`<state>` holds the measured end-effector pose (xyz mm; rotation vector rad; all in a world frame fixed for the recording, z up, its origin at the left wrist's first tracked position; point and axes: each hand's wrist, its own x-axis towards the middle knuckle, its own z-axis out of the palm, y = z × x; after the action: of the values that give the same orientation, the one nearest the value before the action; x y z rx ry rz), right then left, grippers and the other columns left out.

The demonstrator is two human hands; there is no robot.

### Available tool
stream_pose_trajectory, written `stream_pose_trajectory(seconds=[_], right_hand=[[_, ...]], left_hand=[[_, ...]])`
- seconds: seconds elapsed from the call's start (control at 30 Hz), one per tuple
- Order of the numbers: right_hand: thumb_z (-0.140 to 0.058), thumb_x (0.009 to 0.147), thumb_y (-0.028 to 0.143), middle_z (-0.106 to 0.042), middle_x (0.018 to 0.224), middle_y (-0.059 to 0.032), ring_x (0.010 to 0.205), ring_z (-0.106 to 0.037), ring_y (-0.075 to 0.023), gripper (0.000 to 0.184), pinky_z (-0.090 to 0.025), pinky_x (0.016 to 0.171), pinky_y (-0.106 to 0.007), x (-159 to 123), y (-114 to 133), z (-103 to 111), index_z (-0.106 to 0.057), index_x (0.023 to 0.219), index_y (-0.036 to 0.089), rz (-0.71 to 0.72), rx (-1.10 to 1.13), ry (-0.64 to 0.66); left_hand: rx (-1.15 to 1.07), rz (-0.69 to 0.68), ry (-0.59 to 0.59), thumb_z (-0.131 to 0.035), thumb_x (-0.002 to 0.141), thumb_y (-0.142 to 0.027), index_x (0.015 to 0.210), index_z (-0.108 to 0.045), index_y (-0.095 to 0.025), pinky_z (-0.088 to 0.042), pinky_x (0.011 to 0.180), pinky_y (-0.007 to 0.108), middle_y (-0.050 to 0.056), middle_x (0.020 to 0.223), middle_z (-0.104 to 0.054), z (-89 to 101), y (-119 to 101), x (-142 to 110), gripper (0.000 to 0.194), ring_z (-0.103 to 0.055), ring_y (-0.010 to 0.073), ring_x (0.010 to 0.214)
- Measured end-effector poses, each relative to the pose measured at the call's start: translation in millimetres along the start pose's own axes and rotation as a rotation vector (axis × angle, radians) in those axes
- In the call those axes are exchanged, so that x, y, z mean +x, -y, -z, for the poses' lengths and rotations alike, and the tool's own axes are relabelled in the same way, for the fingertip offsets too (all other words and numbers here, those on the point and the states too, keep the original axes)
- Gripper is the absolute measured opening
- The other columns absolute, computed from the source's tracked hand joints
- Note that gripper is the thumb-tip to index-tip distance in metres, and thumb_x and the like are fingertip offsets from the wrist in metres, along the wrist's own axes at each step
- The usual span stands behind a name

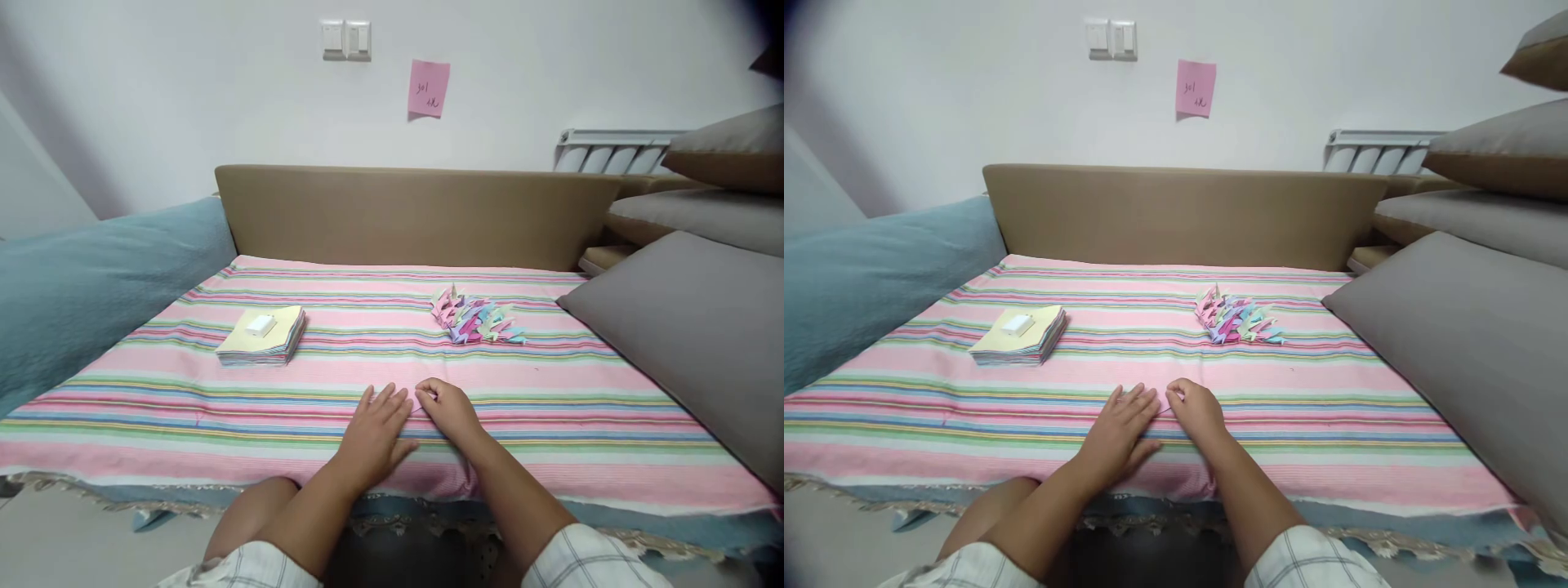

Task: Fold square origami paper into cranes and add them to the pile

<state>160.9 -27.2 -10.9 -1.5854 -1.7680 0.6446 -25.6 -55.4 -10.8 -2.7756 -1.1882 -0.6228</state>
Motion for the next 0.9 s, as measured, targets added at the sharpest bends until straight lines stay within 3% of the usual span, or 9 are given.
stream_pose_trajectory(seconds=[0.1, 0.27, 0.4, 0.63, 0.9], right_hand=[[-0.049, 0.082, 0.029, -0.069, 0.089, -0.0024, 0.081, -0.061, -0.0171, 0.020, -0.044, 0.074, -0.028, -1, 0, -1, -0.067, 0.087, 0.024, 0.071, -0.121, -0.022], [-0.047, 0.085, 0.023, -0.067, 0.100, -0.0073, 0.095, -0.057, -0.0206, 0.021, -0.040, 0.087, -0.034, -7, 1, -6, -0.067, 0.093, 0.020, 0.292, -0.290, -0.183], [-0.037, 0.089, 0.019, -0.064, 0.113, -0.0075, 0.105, -0.055, -0.0195, 0.032, -0.037, 0.094, -0.035, -15, 3, -16, -0.061, 0.110, 0.018, 0.440, -0.283, -0.136], [-0.036, 0.086, 0.013, -0.062, 0.116, -0.0085, 0.106, -0.054, -0.0198, 0.042, -0.036, 0.093, -0.034, -16, 7, -20, -0.052, 0.124, 0.019, 0.289, -0.345, -0.027], [-0.035, 0.086, 0.013, -0.060, 0.119, -0.0083, 0.107, -0.050, -0.0204, 0.046, -0.032, 0.094, -0.036, -15, 6, -22, -0.043, 0.131, 0.019, 0.316, -0.346, -0.002]], left_hand=[[0.075, 0.013, 0.111, -0.045, 0.078, -0.065, 0.138, -0.035, -0.017, -0.022, 0.109, 0.051, 0.011, 0.144, -0.035, -6.8, -7, -2, 0.077, -0.027, 0.0289, 0.135], [0.096, 0.062, 0.186, -0.037, 0.080, -0.068, 0.138, -0.035, -0.016, -0.020, 0.110, 0.050, 0.011, 0.144, -0.035, -7.8, -7, 0, 0.078, -0.029, 0.0288, 0.134], [0.053, 0.079, 0.189, -0.039, 0.079, -0.067, 0.138, -0.034, -0.016, -0.021, 0.109, 0.051, 0.011, 0.144, -0.036, -6.5, -7, 1, 0.078, -0.030, 0.0299, 0.133], [-0.018, 0.109, 0.134, -0.055, 0.073, -0.060, 0.135, -0.038, -0.019, -0.022, 0.107, 0.053, 0.012, 0.141, -0.040, -9.9, -7, 1, 0.076, -0.034, 0.0313, 0.130], [-0.035, 0.131, 0.132, -0.062, 0.069, -0.054, 0.133, -0.038, -0.021, -0.023, 0.107, 0.052, 0.014, 0.142, -0.038, -4.6, -10, 3, 0.075, -0.034, 0.0305, 0.130]])
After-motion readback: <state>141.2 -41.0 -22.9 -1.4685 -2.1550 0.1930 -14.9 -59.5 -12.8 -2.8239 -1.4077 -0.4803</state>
